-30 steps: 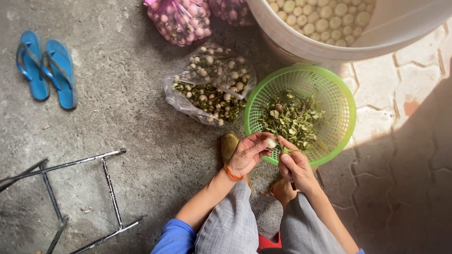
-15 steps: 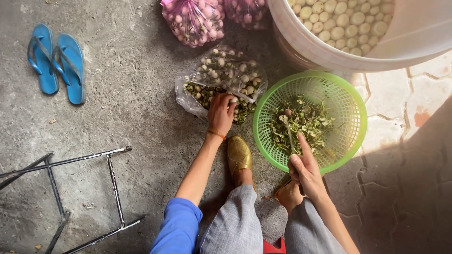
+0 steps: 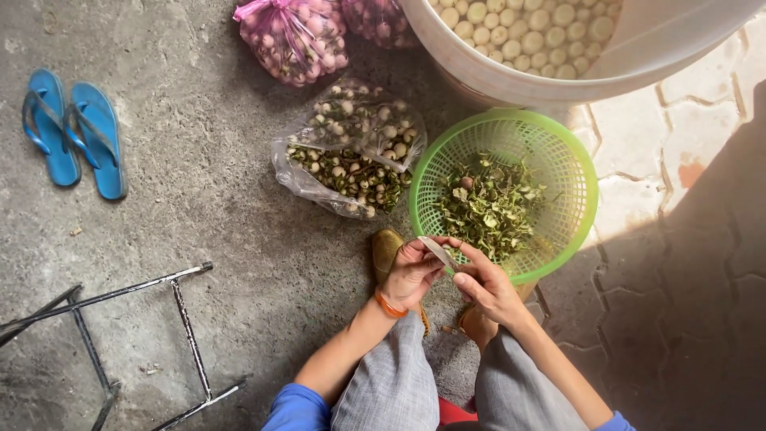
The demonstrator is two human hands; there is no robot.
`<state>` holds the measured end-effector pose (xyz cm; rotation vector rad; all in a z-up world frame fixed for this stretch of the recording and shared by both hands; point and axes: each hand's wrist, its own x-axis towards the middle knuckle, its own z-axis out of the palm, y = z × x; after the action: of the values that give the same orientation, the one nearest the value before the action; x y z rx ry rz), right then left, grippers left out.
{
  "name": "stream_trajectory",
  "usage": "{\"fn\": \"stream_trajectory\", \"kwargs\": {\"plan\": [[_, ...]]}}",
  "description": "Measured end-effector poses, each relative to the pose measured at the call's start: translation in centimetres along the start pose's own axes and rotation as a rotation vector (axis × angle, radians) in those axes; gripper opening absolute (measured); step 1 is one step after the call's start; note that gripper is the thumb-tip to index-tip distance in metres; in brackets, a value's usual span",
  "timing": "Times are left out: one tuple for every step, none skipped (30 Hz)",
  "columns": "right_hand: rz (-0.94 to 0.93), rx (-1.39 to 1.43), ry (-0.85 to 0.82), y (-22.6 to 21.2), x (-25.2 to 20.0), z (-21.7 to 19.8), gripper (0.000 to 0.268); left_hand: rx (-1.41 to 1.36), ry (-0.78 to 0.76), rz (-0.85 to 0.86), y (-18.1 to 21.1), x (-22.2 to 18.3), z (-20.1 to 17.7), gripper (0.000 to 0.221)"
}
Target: The person is using a small knife to trim the ends and peel the outer skin off shallots, placing the cleaned shallots into a large bucket.
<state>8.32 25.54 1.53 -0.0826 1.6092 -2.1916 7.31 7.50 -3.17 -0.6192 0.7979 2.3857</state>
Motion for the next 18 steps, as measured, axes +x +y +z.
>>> {"fn": "stream_trajectory", "kwargs": {"plan": [[-0.026, -0.078, 0.028, 0.4, -0.1, -0.3, 0.062, 0.026, 0.017, 0.011, 0.5, -0.5, 0.8, 0.041], [-0.026, -0.074, 0.029, -0.2, 0.0, -0.2, 0.062, 0.029, 0.019, 0.010, 0.2, -0.7, 0.5, 0.041], [-0.067, -0.139, 0.042, -0.7, 0.1, -0.1, 0.053, 0.051, 0.034, 0.023, -0.2, -0.9, 0.1, 0.041], [-0.108, -0.205, 0.056, -1.3, 0.2, -0.1, 0.044, 0.073, 0.046, 0.035, -0.5, -1.0, -0.2, 0.040], [-0.108, -0.204, 0.059, -1.2, 0.1, -0.3, 0.044, 0.075, 0.046, 0.033, -0.2, -1.2, 0.5, 0.040], [-0.112, -0.290, 0.087, -1.1, 0.0, -0.4, 0.037, 0.067, 0.024, 0.025, 0.0, -1.5, 1.2, 0.038], [-0.115, -0.376, 0.115, -1.0, -0.1, -0.6, 0.030, 0.058, 0.003, 0.017, 0.3, -1.9, 1.8, 0.037], [-0.119, -0.375, 0.118, -0.6, -0.3, -0.8, 0.030, 0.062, 0.000, 0.016, 0.5, -1.8, 2.2, 0.037], [-0.117, -0.348, 0.111, -0.2, -0.4, -1.0, 0.028, 0.054, -0.018, -0.006, 0.7, -1.8, 2.5, 0.036], [-0.113, -0.320, 0.104, 0.2, -0.7, -1.2, 0.026, 0.046, -0.035, -0.031, 0.9, -1.8, 2.9, 0.035], [-0.112, -0.319, 0.107, 0.6, -0.8, -0.9, 0.026, 0.048, -0.036, -0.034, 1.1, -1.9, 3.4, 0.035], [-0.074, 0.073, 0.123, 1.1, -1.0, -0.7, 0.018, 0.055, -0.052, -0.061, 1.2, -2.0, 3.9, 0.031], [-0.035, 0.466, 0.136, 1.6, -1.2, -0.5, 0.012, 0.062, -0.068, -0.088, 1.3, -2.0, 4.4, 0.028], [-0.034, 0.466, 0.138, 1.9, -1.3, -0.6, 0.012, 0.061, -0.068, -0.090, 1.2, -1.8, 4.4, 0.028], [0.000, 0.601, 0.127, 2.2, -1.3, -0.7, 0.025, 0.045, -0.081, -0.089, 1.2, -1.5, 4.3, 0.029], [0.037, 0.735, 0.111, 2.5, -1.3, -0.9, 0.038, 0.026, -0.091, -0.084, 1.1, -1.3, 4.2, 0.029], [0.041, 0.734, 0.109, 1.0, -1.0, -0.7, 0.038, 0.023, -0.089, -0.082, 1.6, -1.0, 4.3, 0.029], [0.064, 0.657, 0.135, -0.5, -0.6, -0.5, 0.047, -0.017, -0.108, -0.114, 2.2, -0.7, 4.3, 0.031]]}}
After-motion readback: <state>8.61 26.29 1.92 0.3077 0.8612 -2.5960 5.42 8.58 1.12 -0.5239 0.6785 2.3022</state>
